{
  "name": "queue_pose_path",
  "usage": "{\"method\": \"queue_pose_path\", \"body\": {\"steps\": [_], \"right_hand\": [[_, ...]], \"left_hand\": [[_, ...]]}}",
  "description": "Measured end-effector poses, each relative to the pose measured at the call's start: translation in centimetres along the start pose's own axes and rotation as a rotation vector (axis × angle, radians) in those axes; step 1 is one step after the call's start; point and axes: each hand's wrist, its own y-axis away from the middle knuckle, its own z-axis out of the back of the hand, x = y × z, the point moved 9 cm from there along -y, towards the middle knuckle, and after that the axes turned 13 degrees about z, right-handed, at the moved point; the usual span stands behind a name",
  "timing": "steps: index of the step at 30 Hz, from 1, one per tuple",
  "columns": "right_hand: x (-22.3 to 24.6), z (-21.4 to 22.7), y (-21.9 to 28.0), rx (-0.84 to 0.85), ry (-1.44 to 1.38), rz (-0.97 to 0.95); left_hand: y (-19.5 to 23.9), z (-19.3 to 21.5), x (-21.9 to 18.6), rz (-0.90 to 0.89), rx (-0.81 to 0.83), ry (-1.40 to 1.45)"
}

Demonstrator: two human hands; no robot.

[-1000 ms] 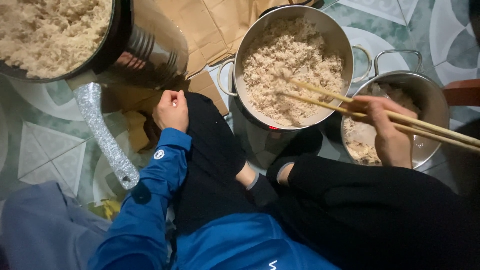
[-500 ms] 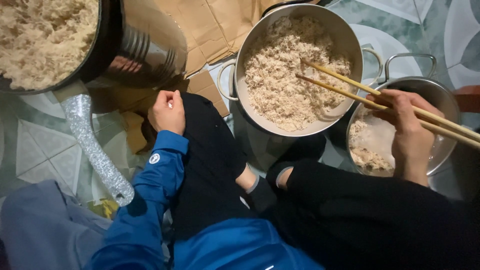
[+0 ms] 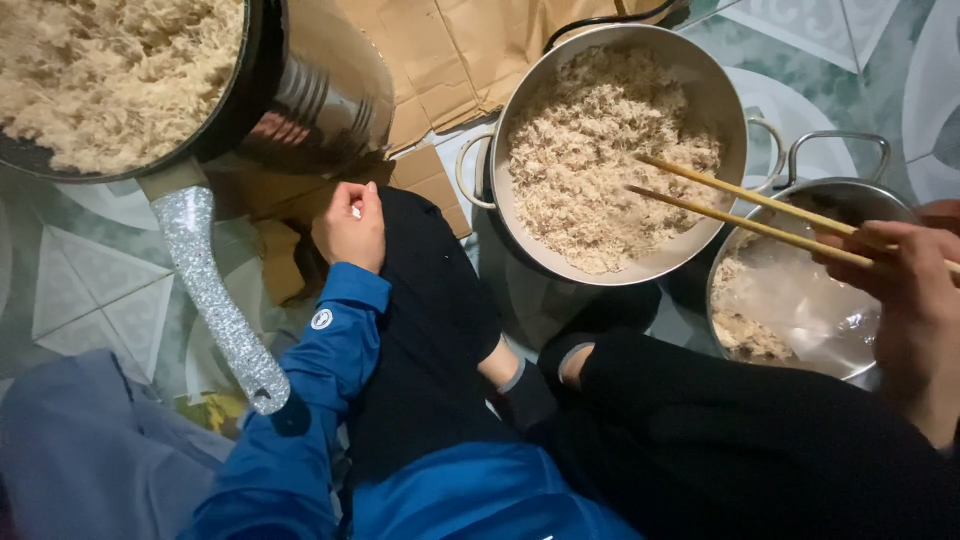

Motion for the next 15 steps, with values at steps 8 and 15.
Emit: {"method": "queue_pose_path", "body": {"steps": [8,15], "right_hand": [[0.7,1.5,-0.8,0.102,0.135,0.213],[5.0,-1.0,-1.3,0.021,0.253,-0.019]], "left_hand": [[0.4,0.5,-0.4,0.056,-0.006,-0.051],[0.0,-0.7,1.3,0.088,0.118,0.162]]}}
